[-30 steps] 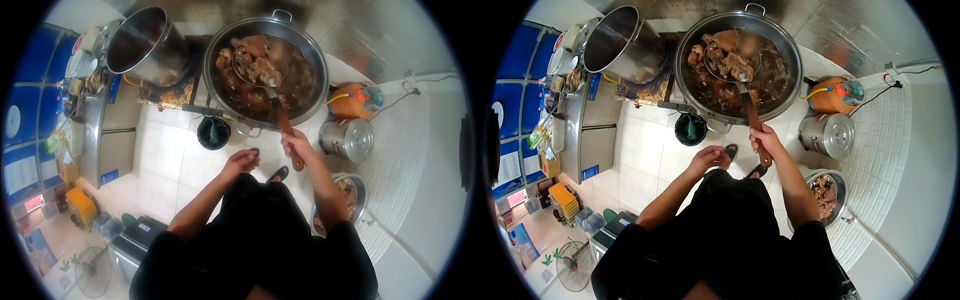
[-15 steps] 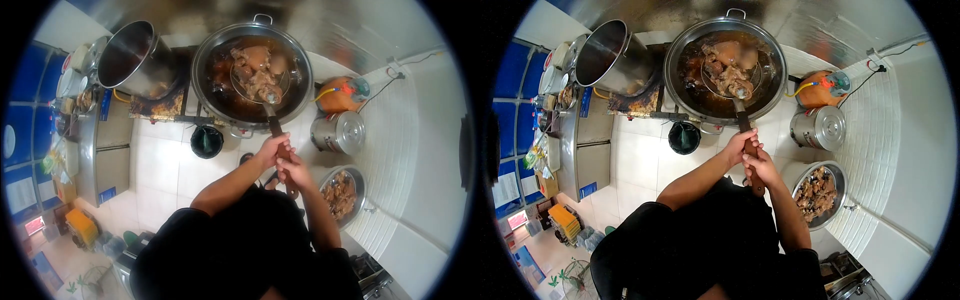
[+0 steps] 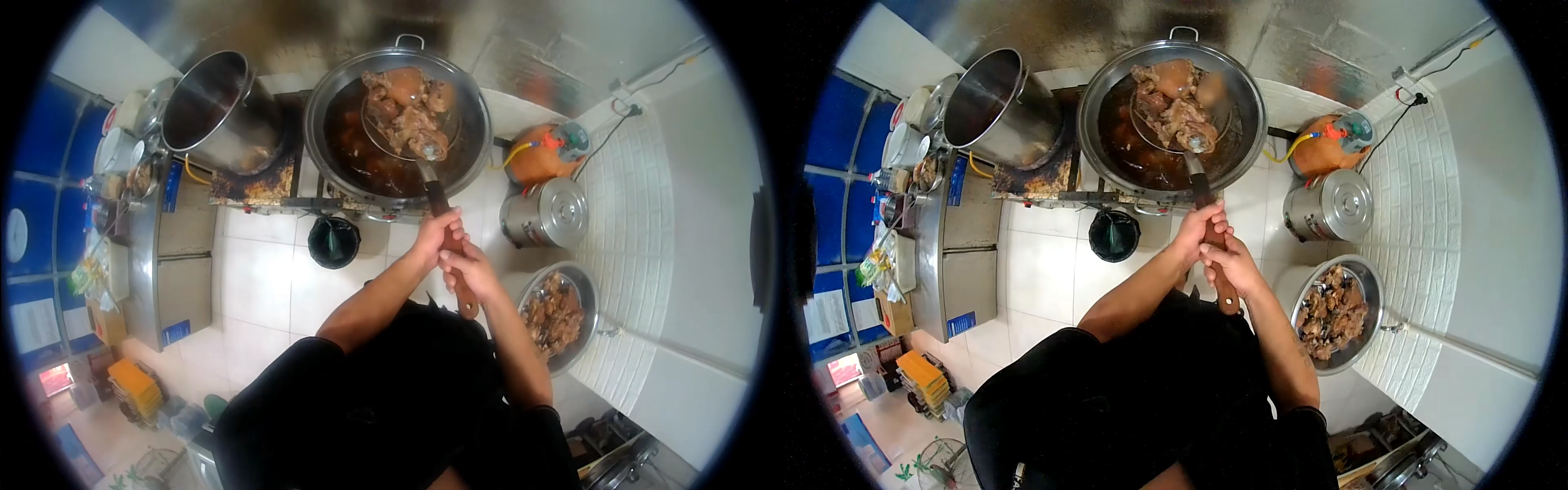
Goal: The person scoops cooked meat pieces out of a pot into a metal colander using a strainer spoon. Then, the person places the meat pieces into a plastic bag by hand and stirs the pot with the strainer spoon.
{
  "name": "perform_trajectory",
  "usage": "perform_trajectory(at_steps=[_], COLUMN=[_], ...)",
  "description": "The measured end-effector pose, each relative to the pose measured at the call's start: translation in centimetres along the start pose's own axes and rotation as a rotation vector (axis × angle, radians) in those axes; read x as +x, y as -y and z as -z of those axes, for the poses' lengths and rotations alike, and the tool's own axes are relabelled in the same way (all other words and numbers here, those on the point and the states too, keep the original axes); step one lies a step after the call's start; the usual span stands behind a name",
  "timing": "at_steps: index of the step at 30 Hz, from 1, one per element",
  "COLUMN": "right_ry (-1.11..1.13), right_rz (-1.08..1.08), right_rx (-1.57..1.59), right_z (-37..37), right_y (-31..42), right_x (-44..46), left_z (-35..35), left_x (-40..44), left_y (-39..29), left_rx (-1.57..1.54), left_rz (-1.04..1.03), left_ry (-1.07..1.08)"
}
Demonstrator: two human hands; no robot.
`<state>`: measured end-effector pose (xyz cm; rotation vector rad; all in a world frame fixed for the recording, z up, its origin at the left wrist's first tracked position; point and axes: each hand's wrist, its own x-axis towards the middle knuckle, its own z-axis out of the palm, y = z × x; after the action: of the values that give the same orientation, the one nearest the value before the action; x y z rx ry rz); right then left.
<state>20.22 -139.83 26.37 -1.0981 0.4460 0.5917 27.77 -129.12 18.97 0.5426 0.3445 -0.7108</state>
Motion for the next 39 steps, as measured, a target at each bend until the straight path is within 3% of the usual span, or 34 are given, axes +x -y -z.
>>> perform_trajectory(at_steps=[39], right_ry=[-0.017], right_rz=[0.007], right_rx=[-0.007], right_z=[-1.3], right_y=[-2.2], right_x=[0.1], left_z=[2.2], left_x=[-0.6], left_y=[-0.4], left_rx=[0.02], left_rz=[0.038], left_ry=[0.01])
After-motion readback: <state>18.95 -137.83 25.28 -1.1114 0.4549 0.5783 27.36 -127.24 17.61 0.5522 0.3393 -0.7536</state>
